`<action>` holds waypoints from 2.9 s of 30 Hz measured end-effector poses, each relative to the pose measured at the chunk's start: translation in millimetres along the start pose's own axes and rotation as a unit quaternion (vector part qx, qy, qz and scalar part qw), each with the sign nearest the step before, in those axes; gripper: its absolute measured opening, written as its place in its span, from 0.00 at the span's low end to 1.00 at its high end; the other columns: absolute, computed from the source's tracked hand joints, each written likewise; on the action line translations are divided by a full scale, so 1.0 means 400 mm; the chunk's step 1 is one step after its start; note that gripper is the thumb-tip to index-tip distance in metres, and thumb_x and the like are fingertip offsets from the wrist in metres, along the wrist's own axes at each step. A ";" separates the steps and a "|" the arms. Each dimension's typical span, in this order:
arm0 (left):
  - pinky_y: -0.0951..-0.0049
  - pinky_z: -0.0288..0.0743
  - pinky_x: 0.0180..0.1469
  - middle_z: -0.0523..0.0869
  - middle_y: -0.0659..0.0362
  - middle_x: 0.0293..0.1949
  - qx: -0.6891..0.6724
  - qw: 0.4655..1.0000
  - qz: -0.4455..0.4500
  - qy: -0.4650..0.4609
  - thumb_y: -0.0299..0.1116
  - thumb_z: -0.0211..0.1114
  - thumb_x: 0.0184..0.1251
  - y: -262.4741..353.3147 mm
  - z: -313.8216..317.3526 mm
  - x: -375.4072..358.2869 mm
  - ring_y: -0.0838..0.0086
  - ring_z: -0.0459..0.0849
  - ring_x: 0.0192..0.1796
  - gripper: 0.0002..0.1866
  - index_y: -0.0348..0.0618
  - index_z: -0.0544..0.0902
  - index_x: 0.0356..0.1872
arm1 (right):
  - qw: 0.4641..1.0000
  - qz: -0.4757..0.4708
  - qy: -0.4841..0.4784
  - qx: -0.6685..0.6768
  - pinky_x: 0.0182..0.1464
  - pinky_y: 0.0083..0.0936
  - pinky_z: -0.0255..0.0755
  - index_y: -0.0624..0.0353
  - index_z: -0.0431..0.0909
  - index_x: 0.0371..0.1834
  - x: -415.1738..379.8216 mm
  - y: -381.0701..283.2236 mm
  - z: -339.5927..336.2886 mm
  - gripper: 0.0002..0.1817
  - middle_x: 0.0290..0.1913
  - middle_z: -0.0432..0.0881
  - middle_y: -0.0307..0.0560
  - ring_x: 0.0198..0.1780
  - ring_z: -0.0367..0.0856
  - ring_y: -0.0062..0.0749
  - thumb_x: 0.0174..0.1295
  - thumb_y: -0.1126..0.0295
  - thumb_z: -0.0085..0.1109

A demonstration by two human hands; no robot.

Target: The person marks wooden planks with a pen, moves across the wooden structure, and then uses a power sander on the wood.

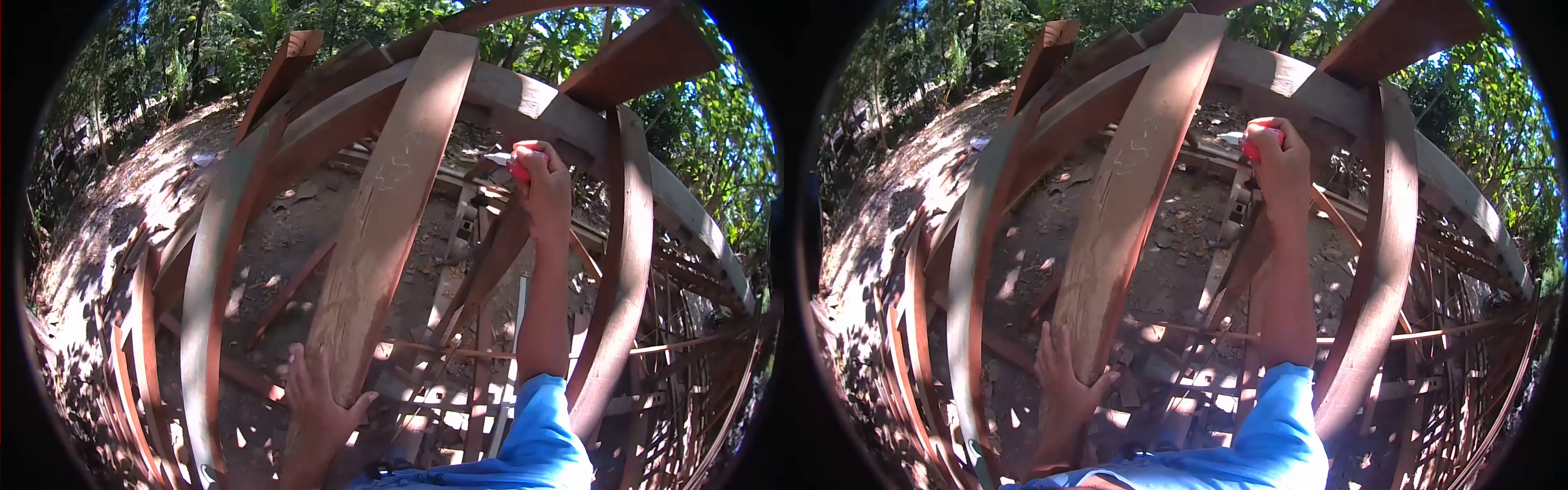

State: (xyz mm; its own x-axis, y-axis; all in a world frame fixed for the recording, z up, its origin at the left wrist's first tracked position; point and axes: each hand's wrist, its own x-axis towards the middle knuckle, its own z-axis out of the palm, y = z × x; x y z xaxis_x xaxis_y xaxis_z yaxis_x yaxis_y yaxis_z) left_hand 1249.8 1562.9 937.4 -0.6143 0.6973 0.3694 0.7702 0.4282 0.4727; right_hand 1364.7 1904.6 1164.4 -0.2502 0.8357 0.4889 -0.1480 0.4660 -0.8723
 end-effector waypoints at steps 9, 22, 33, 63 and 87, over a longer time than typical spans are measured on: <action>0.35 0.60 0.66 0.59 0.33 0.75 -0.048 0.998 -0.017 -0.049 0.67 0.74 0.48 -0.018 -0.024 0.001 0.39 0.63 0.73 0.54 0.50 0.64 0.74 | 0.893 -0.270 -0.089 -0.349 0.42 0.24 0.76 0.65 0.85 0.42 0.449 -0.136 0.292 0.17 0.32 0.88 0.46 0.36 0.84 0.25 0.59 0.61 0.59; 0.44 0.68 0.68 0.68 0.42 0.73 -0.020 0.999 0.041 0.000 0.71 0.39 0.73 -0.053 -0.015 -0.005 0.48 0.72 0.71 0.40 0.62 0.63 0.79 | 0.590 -0.213 -0.103 -0.772 0.58 0.45 0.77 0.57 0.90 0.39 0.749 -0.057 0.535 0.22 0.47 0.88 0.60 0.52 0.86 0.55 0.60 0.53 0.52; 0.39 0.66 0.65 0.64 0.37 0.74 -0.059 0.997 0.049 -0.025 0.68 0.69 0.55 -0.057 -0.042 0.004 0.42 0.69 0.71 0.50 0.57 0.64 0.76 | 0.512 -0.177 -0.155 -0.826 0.57 0.44 0.78 0.58 0.88 0.46 0.769 -0.060 0.560 0.23 0.51 0.87 0.58 0.55 0.85 0.55 0.57 0.54 0.55; 0.36 0.54 0.72 0.58 0.38 0.78 -0.007 0.999 -0.018 0.050 0.72 0.74 0.43 0.011 0.031 -0.025 0.38 0.62 0.75 0.62 0.45 0.61 0.76 | 0.857 -0.204 -0.003 -0.473 0.47 0.34 0.81 0.53 0.89 0.25 0.558 -0.073 0.040 0.21 0.26 0.87 0.47 0.34 0.87 0.43 0.55 0.48 0.55; 0.40 0.56 0.72 0.59 0.39 0.78 -0.025 0.998 -0.001 0.060 0.69 0.77 0.41 -0.008 0.030 -0.018 0.40 0.62 0.75 0.62 0.44 0.63 0.76 | 0.915 -0.277 0.039 -0.291 0.49 0.37 0.78 0.61 0.84 0.41 0.445 -0.099 0.129 0.20 0.37 0.88 0.55 0.41 0.87 0.45 0.58 0.55 0.63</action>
State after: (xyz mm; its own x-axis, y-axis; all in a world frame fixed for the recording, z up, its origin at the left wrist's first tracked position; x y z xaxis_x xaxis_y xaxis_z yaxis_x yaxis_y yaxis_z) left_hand 1253.8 1563.3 923.6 -0.6339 0.6215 0.4604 0.7615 0.3973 0.5121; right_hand 1276.8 2019.9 1286.5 -0.2181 0.4312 0.8755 0.3096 0.8813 -0.3569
